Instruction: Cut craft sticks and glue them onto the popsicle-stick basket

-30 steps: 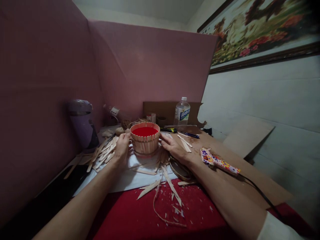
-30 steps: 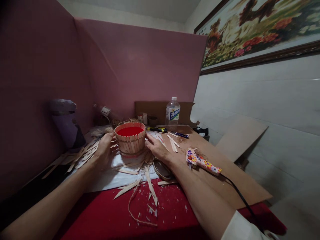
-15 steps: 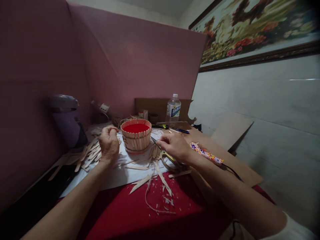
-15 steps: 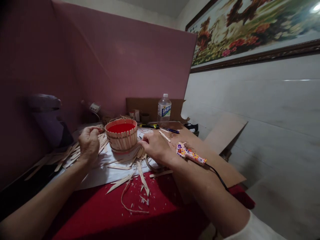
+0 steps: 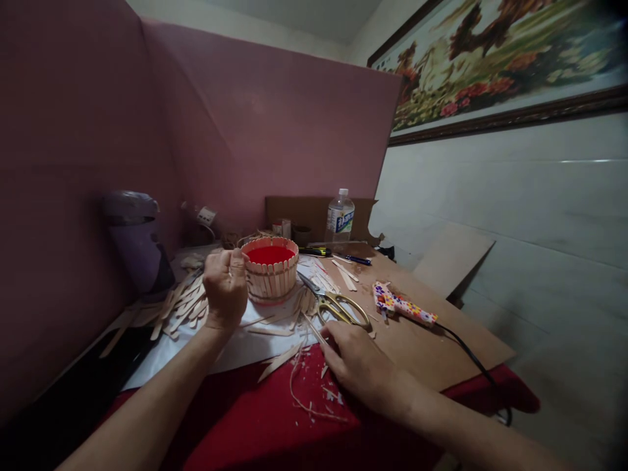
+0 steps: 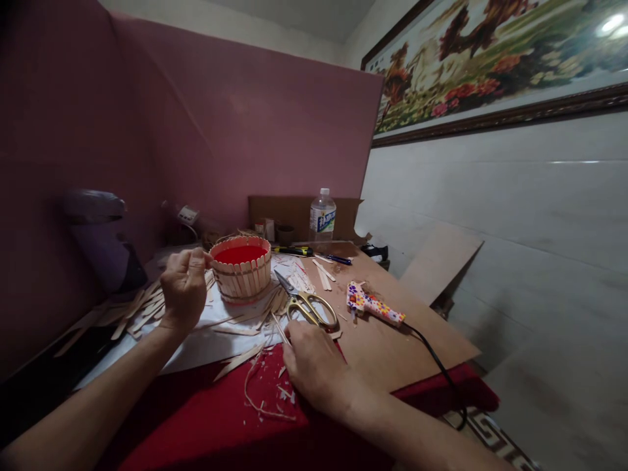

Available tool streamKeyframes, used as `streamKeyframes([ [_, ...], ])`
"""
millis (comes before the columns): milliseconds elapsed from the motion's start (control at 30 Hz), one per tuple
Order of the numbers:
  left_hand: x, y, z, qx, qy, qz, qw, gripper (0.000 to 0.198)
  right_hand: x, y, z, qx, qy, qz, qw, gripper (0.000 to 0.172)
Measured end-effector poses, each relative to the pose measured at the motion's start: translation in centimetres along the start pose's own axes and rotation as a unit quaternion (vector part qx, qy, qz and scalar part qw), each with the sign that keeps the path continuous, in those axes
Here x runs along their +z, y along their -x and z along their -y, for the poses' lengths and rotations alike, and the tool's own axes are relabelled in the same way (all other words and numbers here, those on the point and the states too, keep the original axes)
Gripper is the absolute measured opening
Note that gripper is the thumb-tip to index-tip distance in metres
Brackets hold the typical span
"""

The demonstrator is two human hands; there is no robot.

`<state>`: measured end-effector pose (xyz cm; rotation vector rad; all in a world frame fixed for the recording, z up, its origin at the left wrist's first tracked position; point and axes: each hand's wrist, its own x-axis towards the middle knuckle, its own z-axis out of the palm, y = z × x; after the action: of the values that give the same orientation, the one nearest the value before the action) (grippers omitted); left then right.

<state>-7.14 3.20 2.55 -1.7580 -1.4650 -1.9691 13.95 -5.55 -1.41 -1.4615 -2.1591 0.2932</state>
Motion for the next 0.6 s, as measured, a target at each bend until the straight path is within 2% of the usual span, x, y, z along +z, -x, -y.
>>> streamKeyframes([
  [100, -0.3, 0.5, -1.2, 0.008, 0.044, 0.033, 0.998, 0.025, -0.3, -0.6, -0.2, 0.031, -0.094, -0.025, 0.995, 0.013],
  [167, -0.4, 0.9, -1.9, -0.017, 0.102, 0.075, 0.992, 0.021, -0.3, -1.0, -0.3, 0.062, -0.174, -0.024, 0.982, 0.011],
  [233, -0.4, 1.4, -2.4, -0.031, 0.135, 0.149, 0.979, 0.021, -0.2, -1.3, -0.4, 0.099, -0.257, -0.009, 0.961, 0.009],
  [300, -0.1, 2.0, -2.6, -0.011, 0.141, 0.239, 0.961, 0.025, -0.1, -1.6, -0.4, 0.128, -0.321, 0.001, 0.938, 0.007],
  [400, 0.7, 3.0, -2.4, -0.002, 0.13, 0.376, 0.917, 0.029, 0.1, -1.9, -0.5, 0.136, -0.369, 0.001, 0.92, 0.008],
  [500, 1.4, 3.9, -2.4, -0.067, 0.149, 0.46, 0.873, 0.032, 0.2, -2.2, -0.8, 0.134, -0.382, 0.015, 0.914, 0.011],
  [600, 1.8, 4.5, -2.8, -0.167, 0.221, 0.488, 0.828, 0.031, 0.4, -2.5, -0.9, 0.128, -0.373, 0.016, 0.919, 0.013],
])
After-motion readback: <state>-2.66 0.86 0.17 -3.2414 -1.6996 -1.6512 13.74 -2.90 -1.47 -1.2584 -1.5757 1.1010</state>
